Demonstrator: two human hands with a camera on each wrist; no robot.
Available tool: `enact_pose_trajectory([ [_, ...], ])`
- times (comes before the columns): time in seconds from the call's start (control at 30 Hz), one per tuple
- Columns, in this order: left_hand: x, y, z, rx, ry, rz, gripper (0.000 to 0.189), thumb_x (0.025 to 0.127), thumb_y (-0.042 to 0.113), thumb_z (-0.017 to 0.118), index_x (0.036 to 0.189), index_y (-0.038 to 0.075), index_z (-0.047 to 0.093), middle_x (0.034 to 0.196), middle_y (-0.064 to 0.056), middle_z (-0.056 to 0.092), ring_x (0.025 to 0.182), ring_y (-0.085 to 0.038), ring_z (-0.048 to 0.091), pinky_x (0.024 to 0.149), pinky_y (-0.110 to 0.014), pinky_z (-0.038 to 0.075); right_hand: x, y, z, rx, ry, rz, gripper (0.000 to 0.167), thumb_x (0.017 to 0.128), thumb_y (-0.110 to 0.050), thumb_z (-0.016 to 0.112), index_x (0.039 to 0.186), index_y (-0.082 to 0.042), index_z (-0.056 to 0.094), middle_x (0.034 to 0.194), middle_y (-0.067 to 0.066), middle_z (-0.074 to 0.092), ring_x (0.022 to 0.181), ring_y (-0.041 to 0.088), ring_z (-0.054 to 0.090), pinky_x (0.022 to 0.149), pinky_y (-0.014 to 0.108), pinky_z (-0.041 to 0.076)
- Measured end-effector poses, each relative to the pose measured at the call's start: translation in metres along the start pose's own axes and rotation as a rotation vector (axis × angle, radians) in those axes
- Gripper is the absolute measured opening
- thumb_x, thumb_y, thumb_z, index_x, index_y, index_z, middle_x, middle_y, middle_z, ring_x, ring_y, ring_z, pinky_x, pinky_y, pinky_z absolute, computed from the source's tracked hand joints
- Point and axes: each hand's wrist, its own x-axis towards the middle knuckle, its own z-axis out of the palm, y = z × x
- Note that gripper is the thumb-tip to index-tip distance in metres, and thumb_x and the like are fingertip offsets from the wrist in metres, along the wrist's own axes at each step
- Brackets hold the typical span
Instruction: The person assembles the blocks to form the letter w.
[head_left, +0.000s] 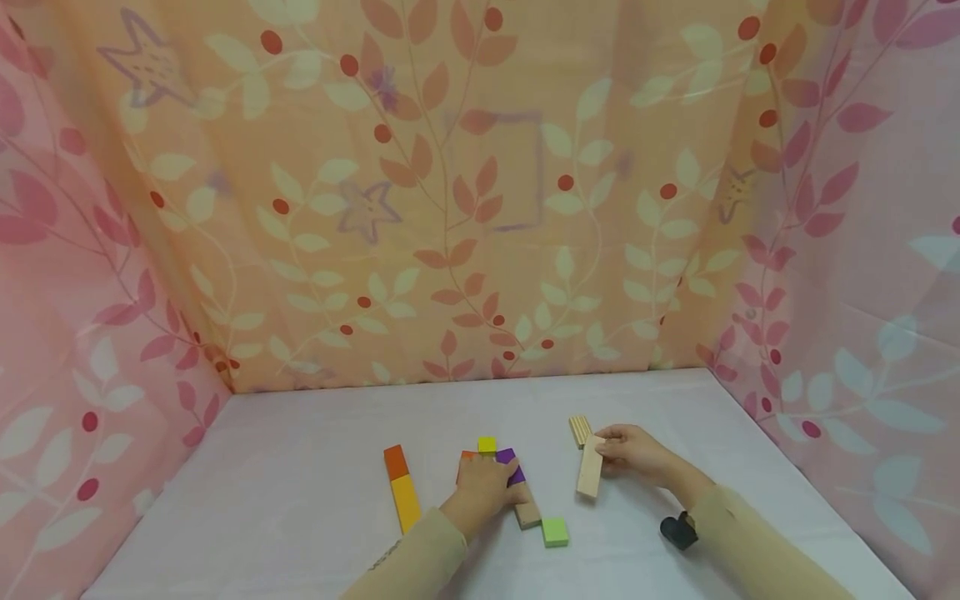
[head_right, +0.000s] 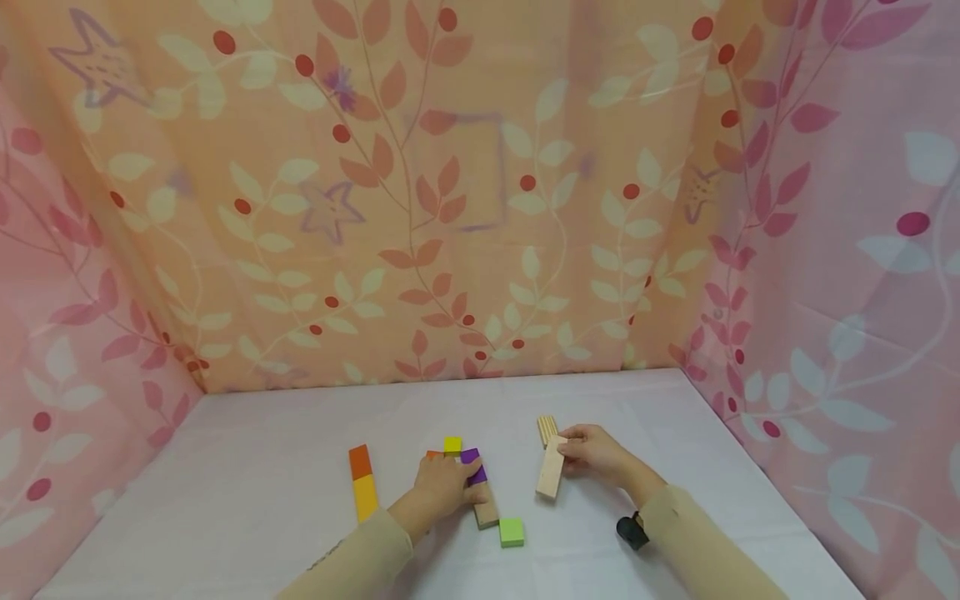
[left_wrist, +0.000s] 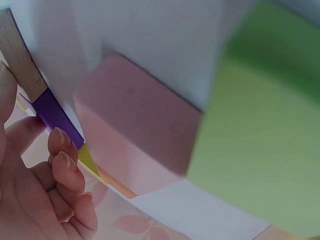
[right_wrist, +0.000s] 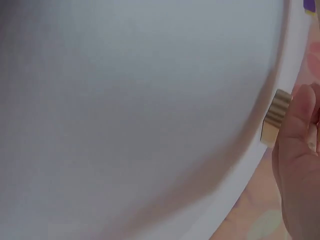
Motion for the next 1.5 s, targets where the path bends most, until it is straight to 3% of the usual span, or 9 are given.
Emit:
enact_pose_trajectory([
  [0.27, 0.000, 0.000, 0.000, -0.028, 0.007, 0.016, 0.061, 0.083, 0.066, 0.058, 0.136, 0.036, 0.058, 0.112, -0.007, 0.068, 0.091, -0.025, 0.060, 0.079, -0.035, 0.046, 0.000, -0.001, 0.013, -0.025, 0.019, 0.008, 0.037, 0.093, 0.001, 0.060, 0.120, 0.023, 0.047, 0.086, 0.003, 0.063, 0.073, 0.012, 0.061, 0.065, 0.026, 0.054],
  [0.57, -0.001, 0.002, -0.006, -0.050, -0.010, -0.002, 0.060, 0.083, 0.065, 0.058, 0.135, 0.036, 0.058, 0.109, -0.008, 0.069, 0.088, -0.025, 0.060, 0.079, -0.035, 0.046, 0.000, -0.006, 0.031, -0.096, 0.056, 0.069, 0.032, 0.092, 0.002, 0.061, 0.118, 0.018, 0.052, 0.084, 0.007, 0.061, 0.070, 0.014, 0.061, 0.065, 0.028, 0.056],
  [0.8, -0.002, 0.003, -0.008, -0.068, -0.018, -0.007, 0.060, 0.084, 0.064, 0.058, 0.136, 0.035, 0.058, 0.109, -0.009, 0.068, 0.089, -0.026, 0.059, 0.081, -0.037, 0.045, 0.005, -0.006, 0.043, -0.290, 0.168, 0.097, 0.028, 0.089, -0.002, 0.068, 0.113, 0.010, 0.061, 0.081, 0.007, 0.060, 0.066, 0.015, 0.058, 0.057, 0.027, 0.051],
  [0.97, -0.003, 0.002, -0.009, -0.059, 0.005, 0.013, 0.060, 0.084, 0.064, 0.058, 0.135, 0.034, 0.058, 0.107, -0.009, 0.069, 0.087, -0.026, 0.059, 0.078, -0.035, 0.045, 0.002, -0.007, 0.047, -0.436, 0.196, 0.072, 0.034, 0.081, -0.002, 0.076, 0.110, 0.006, 0.061, 0.074, 0.006, 0.051, 0.060, 0.013, 0.050, 0.054, 0.024, 0.044],
  [1.13, -0.002, 0.001, -0.009, -0.038, 0.005, 0.011, 0.060, 0.083, 0.064, 0.059, 0.136, 0.035, 0.058, 0.109, -0.008, 0.069, 0.090, -0.025, 0.060, 0.079, -0.035, 0.045, -0.002, -0.010, 0.048, -0.489, 0.176, 0.054, 0.037, 0.078, -0.004, 0.079, 0.109, 0.002, 0.061, 0.074, 0.005, 0.048, 0.063, 0.014, 0.046, 0.055, 0.025, 0.039],
  [1.5, -0.002, -0.001, -0.005, -0.037, 0.004, 0.015, 0.059, 0.084, 0.063, 0.059, 0.135, 0.034, 0.059, 0.112, -0.007, 0.068, 0.094, -0.026, 0.060, 0.078, -0.036, 0.045, 0.004, -0.005, 0.043, -0.437, 0.083, 0.079, 0.037, 0.076, -0.005, 0.083, 0.106, -0.004, 0.061, 0.075, 0.006, 0.046, 0.062, 0.016, 0.045, 0.057, 0.026, 0.038],
])
